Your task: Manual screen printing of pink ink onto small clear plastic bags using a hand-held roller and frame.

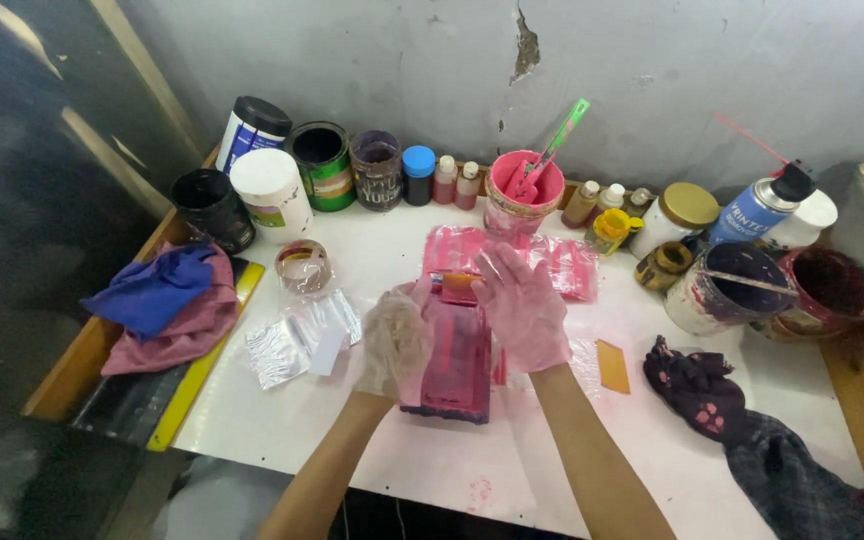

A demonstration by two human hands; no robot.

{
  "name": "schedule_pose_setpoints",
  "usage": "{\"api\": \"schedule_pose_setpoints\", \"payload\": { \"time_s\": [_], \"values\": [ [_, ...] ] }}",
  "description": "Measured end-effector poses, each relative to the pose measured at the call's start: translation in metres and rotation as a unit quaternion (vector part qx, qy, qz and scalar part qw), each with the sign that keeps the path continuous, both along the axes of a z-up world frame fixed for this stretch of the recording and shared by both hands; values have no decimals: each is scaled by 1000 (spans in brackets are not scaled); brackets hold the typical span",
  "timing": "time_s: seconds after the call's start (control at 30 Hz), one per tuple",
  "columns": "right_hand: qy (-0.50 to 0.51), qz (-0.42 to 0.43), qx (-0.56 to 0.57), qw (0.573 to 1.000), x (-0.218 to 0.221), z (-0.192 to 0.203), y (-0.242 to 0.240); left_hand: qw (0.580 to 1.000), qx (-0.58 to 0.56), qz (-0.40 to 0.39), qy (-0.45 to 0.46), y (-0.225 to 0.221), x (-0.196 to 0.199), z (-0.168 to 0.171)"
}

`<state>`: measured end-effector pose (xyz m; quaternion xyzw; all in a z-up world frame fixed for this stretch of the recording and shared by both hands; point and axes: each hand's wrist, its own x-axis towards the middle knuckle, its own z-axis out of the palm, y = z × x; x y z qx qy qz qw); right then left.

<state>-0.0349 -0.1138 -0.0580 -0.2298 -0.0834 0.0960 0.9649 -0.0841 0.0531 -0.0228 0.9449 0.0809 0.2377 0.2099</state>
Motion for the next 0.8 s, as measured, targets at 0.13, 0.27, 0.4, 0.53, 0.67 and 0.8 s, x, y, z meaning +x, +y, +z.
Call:
{"api": "schedule_pose_setpoints", "payload": {
  "time_s": [0.13,0.27,0.4,0.53,0.67,0.8],
  "values": [
    [-171,134,172,961,7,-14,-1,975,-173,-138,-18,-13,17,-15],
    [-187,160,171,954,0,-1,-2,945,-260,-191,-55,-30,13,5],
    [-214,163,164,949,-4,5,-7,937,-278,-208,-38,-28,17,6],
    [-263,185,154,934,3,2,-12,947,-262,-178,-56,-29,22,-7],
    [-298,205,153,920,2,12,-10,948,-295,-119,-32,-35,20,-5],
    [-330,212,170,904,-4,20,-7,948,-304,-90,-29,-31,19,1]
  ]
}}
